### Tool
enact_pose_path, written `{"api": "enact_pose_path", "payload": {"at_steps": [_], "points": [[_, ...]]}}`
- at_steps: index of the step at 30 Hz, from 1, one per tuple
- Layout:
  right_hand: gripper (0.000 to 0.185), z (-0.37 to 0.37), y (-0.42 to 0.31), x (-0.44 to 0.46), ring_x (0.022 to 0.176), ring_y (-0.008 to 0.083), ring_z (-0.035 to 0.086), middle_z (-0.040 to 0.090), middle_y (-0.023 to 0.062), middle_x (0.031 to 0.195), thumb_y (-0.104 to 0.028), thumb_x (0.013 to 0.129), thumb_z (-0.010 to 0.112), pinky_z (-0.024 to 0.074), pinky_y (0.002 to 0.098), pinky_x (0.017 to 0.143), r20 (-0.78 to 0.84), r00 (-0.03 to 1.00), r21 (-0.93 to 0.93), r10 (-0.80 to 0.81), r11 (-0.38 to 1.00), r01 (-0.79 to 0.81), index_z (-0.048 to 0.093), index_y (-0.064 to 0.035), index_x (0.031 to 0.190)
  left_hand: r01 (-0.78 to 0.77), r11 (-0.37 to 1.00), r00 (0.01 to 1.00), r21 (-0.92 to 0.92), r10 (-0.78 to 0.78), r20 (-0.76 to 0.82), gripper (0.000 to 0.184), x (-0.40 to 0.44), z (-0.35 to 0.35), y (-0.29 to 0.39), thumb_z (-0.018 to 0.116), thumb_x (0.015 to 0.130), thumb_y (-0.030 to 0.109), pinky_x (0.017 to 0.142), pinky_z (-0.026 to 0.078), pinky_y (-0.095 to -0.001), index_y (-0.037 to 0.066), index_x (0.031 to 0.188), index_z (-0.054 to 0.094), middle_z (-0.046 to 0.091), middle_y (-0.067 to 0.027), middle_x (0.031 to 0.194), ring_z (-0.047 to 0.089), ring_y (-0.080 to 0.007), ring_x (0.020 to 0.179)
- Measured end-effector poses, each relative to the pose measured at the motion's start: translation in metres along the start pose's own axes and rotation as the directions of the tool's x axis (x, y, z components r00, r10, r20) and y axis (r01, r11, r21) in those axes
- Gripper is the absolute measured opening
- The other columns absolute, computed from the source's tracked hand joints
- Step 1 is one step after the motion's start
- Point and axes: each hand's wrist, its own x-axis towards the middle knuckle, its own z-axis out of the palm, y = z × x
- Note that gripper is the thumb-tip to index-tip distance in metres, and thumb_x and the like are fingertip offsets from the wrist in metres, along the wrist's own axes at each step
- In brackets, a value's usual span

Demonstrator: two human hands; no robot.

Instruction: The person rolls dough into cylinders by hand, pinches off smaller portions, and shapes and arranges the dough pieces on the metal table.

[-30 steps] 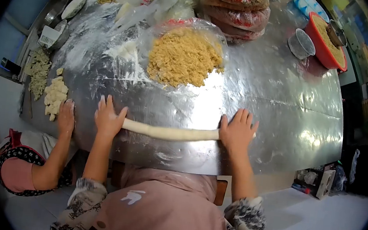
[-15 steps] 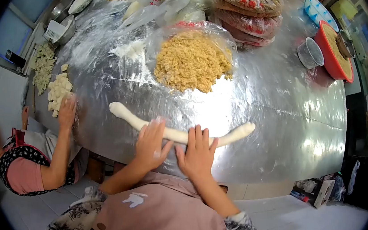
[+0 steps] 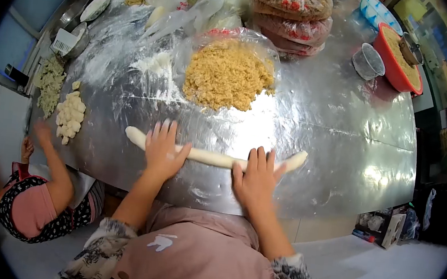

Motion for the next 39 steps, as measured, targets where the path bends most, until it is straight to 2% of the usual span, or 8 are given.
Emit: {"api": "enact_pose_path", "payload": {"at_steps": [10,14,15,17,25,31,33,39], "points": [[0.063,0.011,0.035,0.076,0.131,0.0399,0.045,0.051,0.0192,0.142,-0.05,0.095,0.049,0.0218,0.0673,0.111,-0.155,0.984,-0.032,0.085,0.995,-0.091,0.055,-0.0013,0.133,0.02,1.0,0.978,0.018,-0.016,-0.206,0.071,0.044,0.011,-0.04,0.073,0.08,0.047,0.103,0.038,-0.0554,0.004,0.133,0.056,0.055,-0.0226,0.137,0.051,-0.0431,0.126],[0.051,-0.015,0.094,0.059,0.124,0.0372,0.052,0.057,0.0171,0.134,-0.044,0.092,0.059,0.0298,0.0599,0.109,-0.141,0.954,-0.119,-0.265,0.961,0.25,0.059,-0.0097,0.13,-0.279,0.96,0.941,0.028,0.279,-0.192,0.058,0.031,-0.015,-0.081,0.076,0.077,0.042,0.094,0.042,-0.0503,0.006,0.121,0.062,0.062,-0.0162,0.122,0.057,-0.0377,0.112],[0.05,-0.02,0.11,0.051,0.117,0.0362,0.054,0.061,0.0155,0.124,-0.037,0.087,0.069,0.0377,0.0517,0.103,-0.159,0.921,0.125,-0.356,0.918,0.376,0.06,-0.0093,0.127,-0.347,0.937,0.923,0.033,0.347,-0.168,0.055,0.019,-0.024,-0.091,0.077,0.076,0.04,0.092,0.043,-0.0494,0.007,0.118,0.064,0.062,-0.0148,0.118,0.058,-0.0363,0.108],[0.053,-0.015,0.119,0.038,0.114,0.0353,0.055,0.061,0.0146,0.122,-0.037,0.084,0.074,0.0403,0.0482,0.099,-0.172,0.932,0.124,-0.32,0.931,0.342,0.06,-0.0092,0.126,-0.445,0.895,0.867,0.041,0.442,-0.231,0.049,0.008,-0.029,-0.099,0.081,0.071,0.039,0.085,0.043,-0.046,0.01,0.107,0.066,0.062,-0.0106,0.102,0.059,-0.0323,0.097],[0.054,-0.007,0.117,0.027,0.082,0.035,0.061,0.063,0.0131,0.091,-0.041,0.071,0.085,0.0497,0.0435,0.073,-0.233,0.923,0.19,-0.307,0.916,0.353,0.064,-0.0064,0.105,-0.268,0.958,0.963,0.099,0.27,-0.006,0.048,0.007,-0.033,-0.142,0.077,0.071,0.056,0.062,0.049,-0.0465,0.01,0.074,0.061,0.063,-0.01,0.075,0.063,-0.0341,0.073],[0.05,0.006,0.107,-0.011,0.093,0.0333,0.059,0.065,0.0108,0.099,-0.03,0.069,0.088,0.0478,0.0411,0.082,-0.3,0.891,0.329,-0.34,0.84,0.432,0.066,-0.0081,0.109,-0.11,0.986,0.99,0.124,0.099,0.097,0.051,-0.018,-0.057,-0.145,0.081,0.063,0.053,0.071,0.047,-0.0464,0.012,0.088,0.065,0.065,-0.0091,0.086,0.062,-0.0343,0.082],[0.049,0.007,0.105,-0.011,0.092,0.0331,0.06,0.066,0.0108,0.1,-0.029,0.07,0.088,0.0486,0.0409,0.081,-0.304,0.899,0.353,-0.314,0.84,0.413,0.066,-0.0078,0.109,-0.425,0.905,0.896,0.02,0.424,-0.131,0.058,-0.013,-0.044,-0.106,0.084,0.058,0.05,0.081,0.043,-0.0478,0.013,0.099,0.065,0.066,-0.0075,0.094,0.061,-0.0335,0.092],[0.042,-0.013,0.089,-0.026,0.084,0.0281,0.066,0.067,0.0126,0.098,-0.025,0.078,0.084,0.0521,0.036,0.074,-0.19,0.981,0.658,-0.045,0.736,0.161,0.066,-0.0058,0.11,-0.541,0.792,0.823,-0.283,0.567,0.015,0.067,0.007,0.015,0.077,0.082,0.071,0.042,0.09,0.043,-0.0444,0.011,0.126,0.061,0.064,-0.0103,0.117,0.06,-0.0324,0.105]]}}
